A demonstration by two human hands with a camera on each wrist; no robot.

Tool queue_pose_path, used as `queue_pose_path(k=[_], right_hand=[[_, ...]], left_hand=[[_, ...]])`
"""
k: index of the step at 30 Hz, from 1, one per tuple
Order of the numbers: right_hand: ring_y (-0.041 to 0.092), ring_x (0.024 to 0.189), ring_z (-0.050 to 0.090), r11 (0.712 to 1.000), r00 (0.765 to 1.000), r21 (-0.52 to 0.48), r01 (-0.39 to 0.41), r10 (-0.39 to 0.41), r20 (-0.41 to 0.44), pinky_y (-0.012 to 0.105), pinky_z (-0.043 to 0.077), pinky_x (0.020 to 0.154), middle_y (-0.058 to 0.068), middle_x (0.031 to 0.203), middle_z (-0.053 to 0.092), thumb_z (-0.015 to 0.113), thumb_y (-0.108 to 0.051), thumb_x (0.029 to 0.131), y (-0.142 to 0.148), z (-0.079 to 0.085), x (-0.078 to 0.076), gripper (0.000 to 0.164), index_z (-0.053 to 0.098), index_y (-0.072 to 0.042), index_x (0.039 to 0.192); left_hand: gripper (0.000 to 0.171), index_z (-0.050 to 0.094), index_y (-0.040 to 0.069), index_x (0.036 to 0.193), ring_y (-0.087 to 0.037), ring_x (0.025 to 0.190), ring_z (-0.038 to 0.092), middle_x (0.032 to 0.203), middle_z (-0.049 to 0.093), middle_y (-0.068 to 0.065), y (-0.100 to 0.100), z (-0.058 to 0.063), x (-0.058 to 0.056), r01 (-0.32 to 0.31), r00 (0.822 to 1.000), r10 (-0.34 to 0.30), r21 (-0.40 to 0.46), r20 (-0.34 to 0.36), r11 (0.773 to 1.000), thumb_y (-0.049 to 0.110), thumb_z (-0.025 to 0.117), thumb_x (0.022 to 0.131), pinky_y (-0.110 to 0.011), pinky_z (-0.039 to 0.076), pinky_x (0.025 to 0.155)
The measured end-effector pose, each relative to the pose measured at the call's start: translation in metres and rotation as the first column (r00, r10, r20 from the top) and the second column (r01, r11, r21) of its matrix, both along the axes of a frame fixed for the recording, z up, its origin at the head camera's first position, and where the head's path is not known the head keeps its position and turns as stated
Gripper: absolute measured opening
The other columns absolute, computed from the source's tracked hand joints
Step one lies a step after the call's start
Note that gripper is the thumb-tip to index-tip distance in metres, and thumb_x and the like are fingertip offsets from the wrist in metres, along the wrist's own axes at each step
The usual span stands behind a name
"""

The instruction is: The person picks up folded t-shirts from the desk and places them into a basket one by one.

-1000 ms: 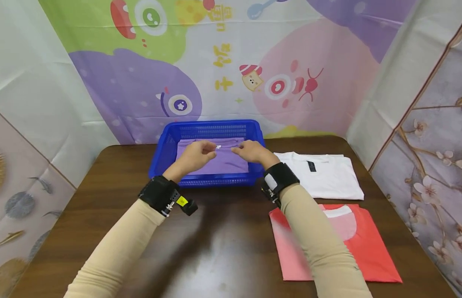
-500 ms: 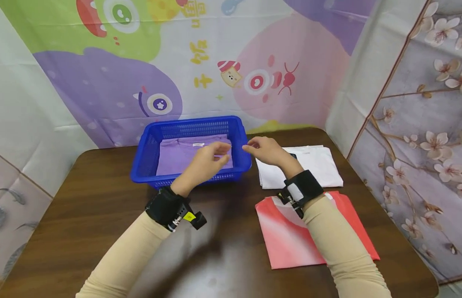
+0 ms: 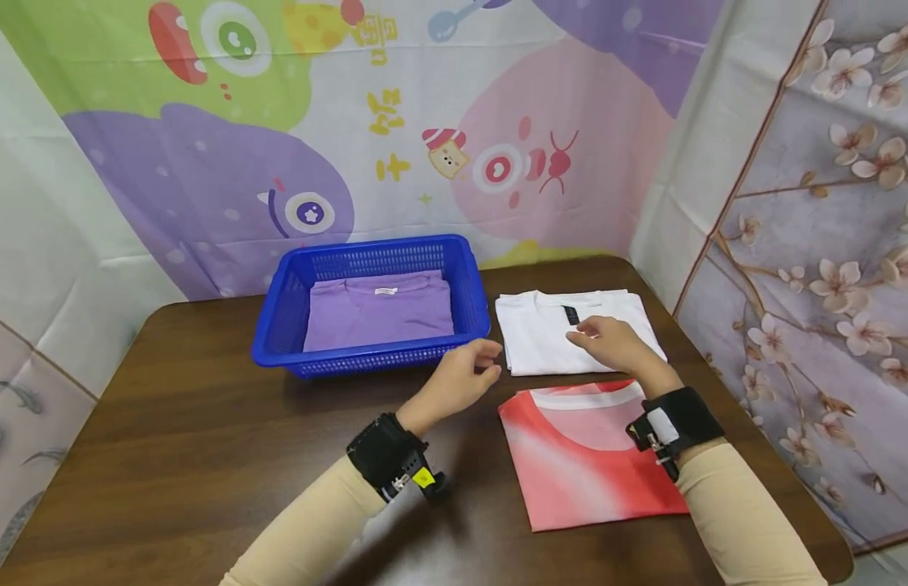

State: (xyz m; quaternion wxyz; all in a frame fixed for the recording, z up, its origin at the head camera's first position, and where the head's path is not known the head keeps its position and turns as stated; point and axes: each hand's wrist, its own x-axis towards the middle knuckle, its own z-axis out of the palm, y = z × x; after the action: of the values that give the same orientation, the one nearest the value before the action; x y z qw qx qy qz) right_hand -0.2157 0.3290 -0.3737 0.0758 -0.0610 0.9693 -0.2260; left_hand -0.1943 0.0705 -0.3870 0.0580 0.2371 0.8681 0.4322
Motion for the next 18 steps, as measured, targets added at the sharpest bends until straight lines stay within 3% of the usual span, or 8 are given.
queue_pose_path(k=[3, 6, 10, 13, 15, 18], right_hand=[[0.047, 0.112, 0.055, 0.998, 0.996, 0.028, 0.052, -0.054, 0.073, 0.055, 0.048, 0.092, 0.034, 0.123, 0.058, 0.049, -0.036, 0.099, 0.026, -0.015, 0.008, 0.055, 0.053, 0.012, 0.124], [0.049, 0.11, 0.055, 0.994, 0.988, 0.059, 0.094, -0.101, 0.114, 0.054, 0.049, 0.088, 0.037, 0.121, 0.057, 0.048, -0.034, 0.098, 0.049, -0.032, 0.017, 0.055, 0.053, 0.015, 0.121], [0.05, 0.104, 0.055, 0.982, 0.977, 0.106, 0.156, -0.169, 0.128, 0.053, 0.049, 0.085, 0.04, 0.119, 0.055, 0.049, -0.031, 0.096, 0.074, -0.05, 0.029, 0.054, 0.052, 0.019, 0.117], [0.052, 0.104, 0.053, 0.966, 0.958, 0.123, 0.227, -0.245, 0.149, 0.054, 0.048, 0.086, 0.043, 0.121, 0.051, 0.051, -0.03, 0.094, 0.086, -0.058, 0.037, 0.056, 0.049, 0.021, 0.118], [0.053, 0.105, 0.05, 0.951, 0.937, 0.12, 0.285, -0.302, 0.174, 0.056, 0.046, 0.089, 0.044, 0.123, 0.047, 0.052, -0.032, 0.092, 0.09, -0.061, 0.042, 0.061, 0.044, 0.021, 0.121], [0.056, 0.109, 0.047, 0.928, 0.905, 0.12, 0.354, -0.372, 0.208, 0.058, 0.044, 0.093, 0.046, 0.127, 0.042, 0.052, -0.032, 0.09, 0.094, -0.062, 0.046, 0.067, 0.037, 0.023, 0.126]], left_hand=[[0.035, 0.059, -0.005, 0.122, -0.03, 0.106, 0.065, 0.115, 0.068, -0.02, 0.007, -0.023, 0.009, -0.059, 0.991, 0.065, -0.052, 0.116, 0.997, 0.01, 0.06, 0.09, -0.036, 0.054, 0.091], [0.039, 0.057, -0.006, 0.123, -0.03, 0.104, 0.064, 0.113, 0.068, -0.021, 0.012, -0.041, 0.016, -0.126, 0.959, 0.141, -0.073, 0.248, 0.989, 0.013, 0.062, 0.089, -0.037, 0.053, 0.09], [0.046, 0.053, -0.01, 0.127, -0.03, 0.105, 0.063, 0.119, 0.065, -0.024, 0.016, -0.055, 0.022, -0.191, 0.897, 0.18, -0.015, 0.403, 0.982, 0.012, 0.063, 0.088, -0.041, 0.053, 0.093], [0.051, 0.049, -0.013, 0.13, -0.03, 0.103, 0.064, 0.124, 0.062, -0.025, 0.019, -0.061, 0.025, -0.225, 0.844, 0.173, 0.042, 0.508, 0.973, 0.011, 0.062, 0.087, -0.042, 0.053, 0.092], [0.054, 0.046, -0.015, 0.131, -0.03, 0.101, 0.065, 0.123, 0.062, -0.026, 0.022, -0.063, 0.027, -0.246, 0.804, 0.156, 0.081, 0.574, 0.966, 0.01, 0.061, 0.085, -0.04, 0.055, 0.091], [0.055, 0.043, -0.019, 0.13, -0.031, 0.099, 0.067, 0.119, 0.063, -0.026, 0.024, -0.063, 0.028, -0.287, 0.73, 0.121, 0.142, 0.673, 0.947, 0.007, 0.059, 0.084, -0.039, 0.057, 0.088]])
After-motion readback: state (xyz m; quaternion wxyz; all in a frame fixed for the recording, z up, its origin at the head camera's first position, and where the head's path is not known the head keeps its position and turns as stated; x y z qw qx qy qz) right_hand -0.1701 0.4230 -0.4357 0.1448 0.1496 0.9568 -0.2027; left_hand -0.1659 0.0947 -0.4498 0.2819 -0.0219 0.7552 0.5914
